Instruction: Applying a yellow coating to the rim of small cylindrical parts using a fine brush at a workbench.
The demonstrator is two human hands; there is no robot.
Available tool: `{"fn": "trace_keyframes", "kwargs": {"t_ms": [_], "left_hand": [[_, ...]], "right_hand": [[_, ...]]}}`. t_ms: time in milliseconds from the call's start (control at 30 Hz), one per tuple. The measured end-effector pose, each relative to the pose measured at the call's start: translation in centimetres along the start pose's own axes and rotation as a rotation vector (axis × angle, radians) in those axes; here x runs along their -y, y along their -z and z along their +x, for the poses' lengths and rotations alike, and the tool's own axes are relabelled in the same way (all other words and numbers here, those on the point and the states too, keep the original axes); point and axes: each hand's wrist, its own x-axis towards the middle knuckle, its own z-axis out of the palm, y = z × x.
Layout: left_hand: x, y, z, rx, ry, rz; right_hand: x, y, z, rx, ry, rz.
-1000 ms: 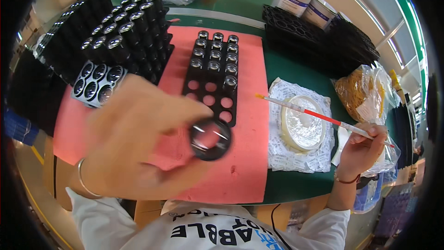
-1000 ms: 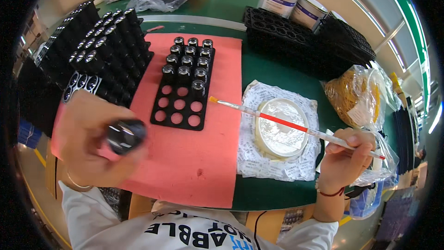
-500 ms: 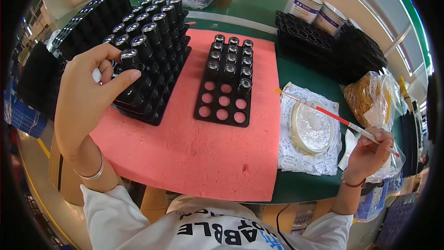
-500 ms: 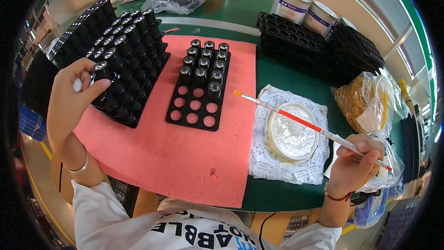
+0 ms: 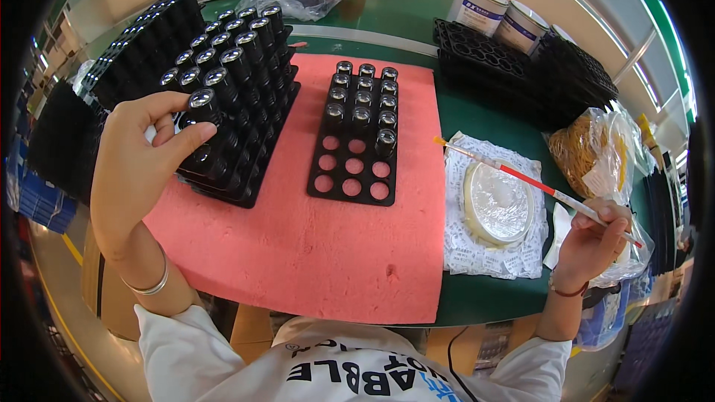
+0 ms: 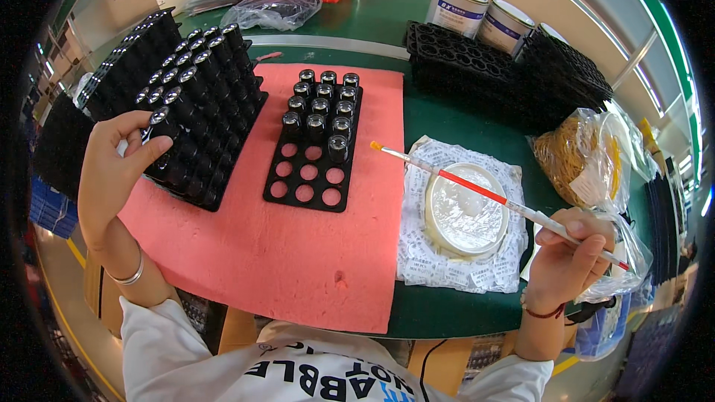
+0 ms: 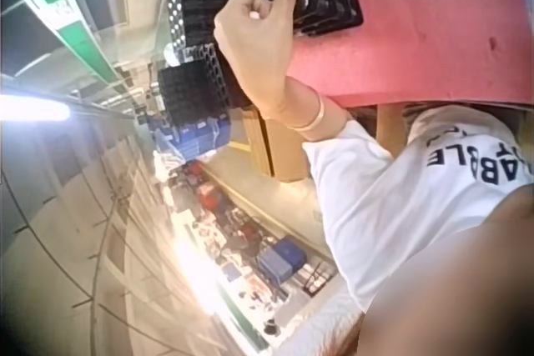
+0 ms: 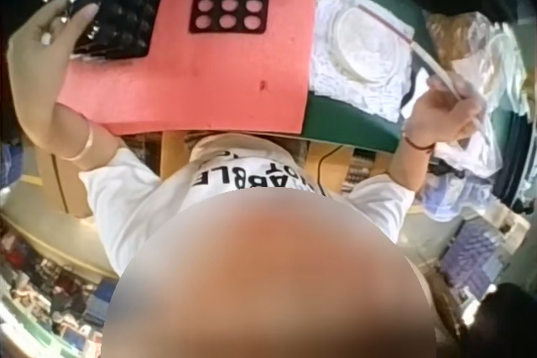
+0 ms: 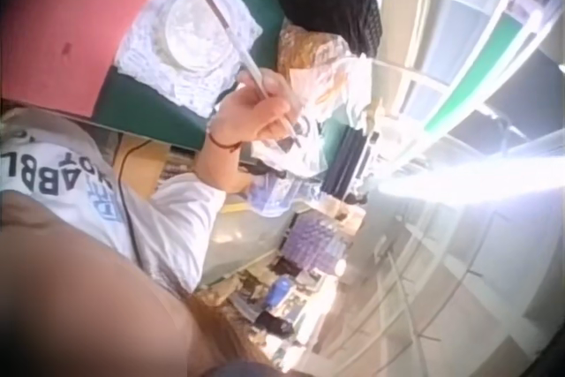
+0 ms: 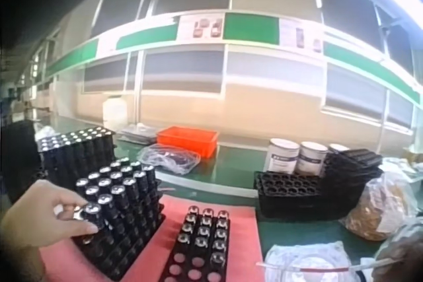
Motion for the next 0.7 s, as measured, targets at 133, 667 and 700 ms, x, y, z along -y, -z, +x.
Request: {"fn": "trace_keyframes", "kwargs": {"t_ms": [133, 667, 700], "left_hand": [[0.3, -0.4, 0.1, -0.057, -0.045, 0.017], [-5.6, -5.6, -2.7, -0.181, -0.476, -0.044], [-5.9, -6.9, -2.5, -0.117, -0.577, -0.034]], "right_hand": [[-0.1, -0.3, 0.0, 0.009, 0.009, -0.01], [0.1, -0.2, -0.1, 0.044, 0.079, -0.103], [0.1, 0.1, 0.0, 0.04, 0.075, -0.112]]}}
